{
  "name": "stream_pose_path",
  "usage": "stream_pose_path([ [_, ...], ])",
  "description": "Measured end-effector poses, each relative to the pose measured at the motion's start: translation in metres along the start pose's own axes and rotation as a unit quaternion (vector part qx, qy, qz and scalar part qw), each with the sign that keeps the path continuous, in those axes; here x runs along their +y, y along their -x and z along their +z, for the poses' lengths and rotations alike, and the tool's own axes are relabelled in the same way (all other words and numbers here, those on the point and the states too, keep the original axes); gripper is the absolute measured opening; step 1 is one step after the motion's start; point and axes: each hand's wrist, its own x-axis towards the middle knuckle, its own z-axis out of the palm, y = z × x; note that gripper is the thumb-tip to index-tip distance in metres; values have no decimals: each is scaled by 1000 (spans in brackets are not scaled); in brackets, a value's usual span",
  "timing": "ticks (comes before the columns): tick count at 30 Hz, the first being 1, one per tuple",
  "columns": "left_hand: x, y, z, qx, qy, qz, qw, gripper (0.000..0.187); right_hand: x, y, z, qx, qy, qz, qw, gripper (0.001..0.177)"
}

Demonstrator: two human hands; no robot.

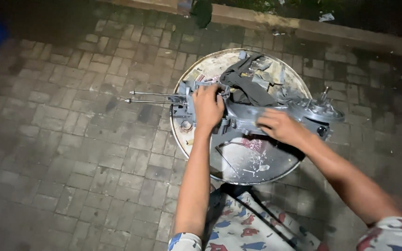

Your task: The person sands a gray metal engine casing with a sanding block, focusing on edges and recessed areas. The person repeatedly rubs the surface to smooth it, occasionally repositioning the part on a round work surface.

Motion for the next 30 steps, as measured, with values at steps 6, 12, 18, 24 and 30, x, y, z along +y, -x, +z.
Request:
stream_pose_path([
  [6,-2,1,-8,-10,-1,7,1000,27,7,-23,41,-17,-42,-41,998,33],
  [12,3,0,-6,-12,-6,-7,1000,26,30,22,35,14,-58,47,997,23],
  [18,-3,2,-7,-20,14,-6,1000,26,3,-21,48,5,-77,7,997,26],
  [24,-3,1,2,3,2,-9,1000,26,33,21,35,43,-84,78,993,15],
  [30,-4,7,-5,-5,23,-3,1000,28,10,-13,48,79,-132,94,984,12],
])
